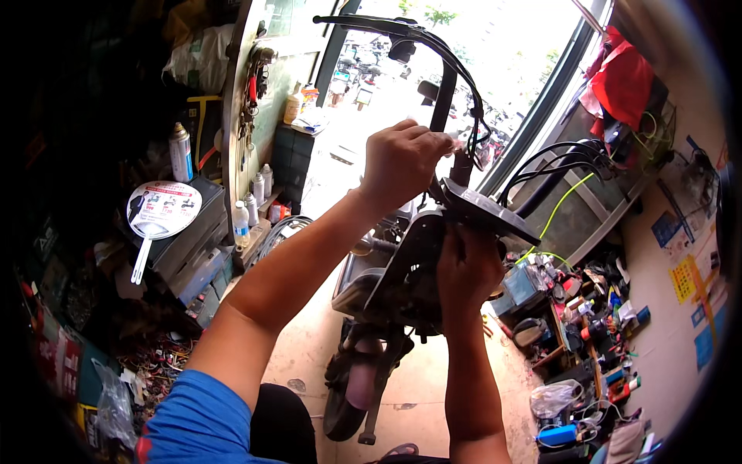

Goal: The person removes damaged components from the front of a scooter, adjusts a metal bracket using a hammer, and installs a new headlight assembly and front panel.

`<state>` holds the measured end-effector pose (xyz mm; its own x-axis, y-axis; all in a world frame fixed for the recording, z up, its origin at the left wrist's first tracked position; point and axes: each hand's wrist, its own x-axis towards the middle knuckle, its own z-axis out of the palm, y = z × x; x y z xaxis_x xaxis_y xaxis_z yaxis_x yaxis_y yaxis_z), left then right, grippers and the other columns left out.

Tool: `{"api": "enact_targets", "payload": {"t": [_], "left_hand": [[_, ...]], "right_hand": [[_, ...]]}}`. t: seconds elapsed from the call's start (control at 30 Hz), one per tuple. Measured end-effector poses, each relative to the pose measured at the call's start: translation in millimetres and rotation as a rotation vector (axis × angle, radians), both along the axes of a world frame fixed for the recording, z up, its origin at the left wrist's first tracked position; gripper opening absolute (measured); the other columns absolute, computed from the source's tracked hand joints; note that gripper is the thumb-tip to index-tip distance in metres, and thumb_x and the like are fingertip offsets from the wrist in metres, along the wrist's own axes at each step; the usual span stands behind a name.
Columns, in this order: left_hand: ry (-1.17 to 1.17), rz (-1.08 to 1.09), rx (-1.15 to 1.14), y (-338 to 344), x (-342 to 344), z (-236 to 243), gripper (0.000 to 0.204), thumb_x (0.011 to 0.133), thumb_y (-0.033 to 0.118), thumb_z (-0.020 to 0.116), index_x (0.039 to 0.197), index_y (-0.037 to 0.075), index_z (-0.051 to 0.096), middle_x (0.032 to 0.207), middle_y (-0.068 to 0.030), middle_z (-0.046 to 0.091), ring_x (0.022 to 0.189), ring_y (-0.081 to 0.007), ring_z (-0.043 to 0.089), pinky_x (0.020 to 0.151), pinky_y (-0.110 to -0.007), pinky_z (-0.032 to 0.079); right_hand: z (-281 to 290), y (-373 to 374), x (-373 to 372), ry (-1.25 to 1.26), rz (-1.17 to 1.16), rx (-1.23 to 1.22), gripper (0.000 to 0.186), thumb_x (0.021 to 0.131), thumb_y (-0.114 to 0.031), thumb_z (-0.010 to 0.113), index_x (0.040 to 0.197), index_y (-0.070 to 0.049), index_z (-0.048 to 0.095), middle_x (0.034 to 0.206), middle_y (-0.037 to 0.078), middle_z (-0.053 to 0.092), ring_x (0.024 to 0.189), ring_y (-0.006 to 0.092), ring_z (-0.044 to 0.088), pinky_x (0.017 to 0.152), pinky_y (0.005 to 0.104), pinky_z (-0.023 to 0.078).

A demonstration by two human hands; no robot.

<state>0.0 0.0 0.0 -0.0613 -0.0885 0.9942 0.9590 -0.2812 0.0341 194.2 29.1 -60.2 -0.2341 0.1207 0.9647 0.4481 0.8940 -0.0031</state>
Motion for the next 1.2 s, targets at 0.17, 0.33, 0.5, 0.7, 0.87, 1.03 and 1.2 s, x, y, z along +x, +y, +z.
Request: {"api": "enact_targets", "payload": {"t": [0.17, 0.33, 0.5, 0.7, 0.87, 1.03, 1.2], "left_hand": [[-0.014, -0.001, 0.009, 5.0, 7.3, 0.4, 0.006, 0.089, 0.018, 0.078, 0.085, 0.013, 0.076, 0.070, -0.0039, 0.070, 0.062, -0.0222, 0.063, 0.057, -0.034, 0.049], [-0.110, -0.103, -0.213, -11.9, 12.2, -19.6, 0.010, 0.089, 0.021, 0.076, 0.091, 0.012, 0.078, 0.078, -0.0087, 0.074, 0.072, -0.0278, 0.071, 0.065, -0.038, 0.054], [-0.257, -0.110, -0.432, -14.7, 19.5, -17.5, 0.011, 0.092, 0.019, 0.074, 0.098, 0.010, 0.077, 0.080, -0.0124, 0.074, 0.072, -0.0316, 0.073, 0.067, -0.039, 0.056], [-0.387, -0.243, -0.377, -55.0, 37.1, -32.2, 0.014, 0.091, 0.013, 0.075, 0.102, 0.005, 0.076, 0.082, -0.0133, 0.074, 0.068, -0.0207, 0.070, 0.065, -0.031, 0.054], [-0.434, -0.231, -0.386, -93.4, 54.3, -75.3, 0.013, 0.088, 0.007, 0.075, 0.102, 0.005, 0.075, 0.090, -0.0143, 0.074, 0.078, -0.0293, 0.074, 0.069, -0.035, 0.056], [-0.442, -0.282, -0.504, -110.4, 90.0, -74.1, 0.016, 0.090, 0.002, 0.073, 0.105, 0.000, 0.074, 0.092, -0.0142, 0.073, 0.079, -0.0221, 0.071, 0.071, -0.031, 0.054], [-0.441, -0.287, -0.523, -93.9, 111.1, -76.6, 0.022, 0.092, 0.004, 0.070, 0.112, -0.003, 0.071, 0.105, -0.0189, 0.074, 0.093, -0.0326, 0.074, 0.083, -0.038, 0.057]], "right_hand": [[0.6, -0.2, 4.6, 0.050, 0.049, -0.047, 0.005, 0.085, -0.009, 0.076, 0.090, -0.008, 0.074, 0.085, 0.015, 0.073, 0.073, 0.0351, 0.071, 0.063, 0.0415, 0.056], [-2.4, -5.2, 17.1, 0.113, -0.082, -0.333, 0.009, 0.085, -0.016, 0.074, 0.088, -0.008, 0.070, 0.084, 0.016, 0.072, 0.070, 0.0367, 0.070, 0.062, 0.0444, 0.056], [-3.1, -9.4, 16.0, -0.045, -0.130, -0.278, 0.017, 0.085, -0.019, 0.071, 0.100, -0.010, 0.069, 0.084, 0.015, 0.072, 0.071, 0.0393, 0.070, 0.065, 0.0478, 0.056], [-16.3, -30.8, 76.2, 0.059, -0.019, -0.306, 0.013, 0.085, -0.009, 0.076, 0.094, -0.006, 0.068, 0.083, 0.014, 0.073, 0.070, 0.0332, 0.072, 0.064, 0.0402, 0.057], [-6.6, -46.9, 59.2, -0.005, 0.040, -0.144, 0.008, 0.087, -0.005, 0.073, 0.095, -0.003, 0.070, 0.081, 0.014, 0.073, 0.069, 0.0295, 0.072, 0.063, 0.0384, 0.056], [1.8, -27.5, 46.5, 0.126, 0.097, -0.220, 0.015, 0.090, -0.007, 0.070, 0.103, 0.001, 0.072, 0.088, 0.015, 0.073, 0.074, 0.0265, 0.073, 0.065, 0.0353, 0.055], [-12.2, -18.4, 59.2, 0.477, 0.691, -0.801, 0.018, 0.100, -0.011, 0.065, 0.111, 0.003, 0.071, 0.088, 0.004, 0.074, 0.072, 0.0127, 0.069, 0.066, 0.0277, 0.054]]}}
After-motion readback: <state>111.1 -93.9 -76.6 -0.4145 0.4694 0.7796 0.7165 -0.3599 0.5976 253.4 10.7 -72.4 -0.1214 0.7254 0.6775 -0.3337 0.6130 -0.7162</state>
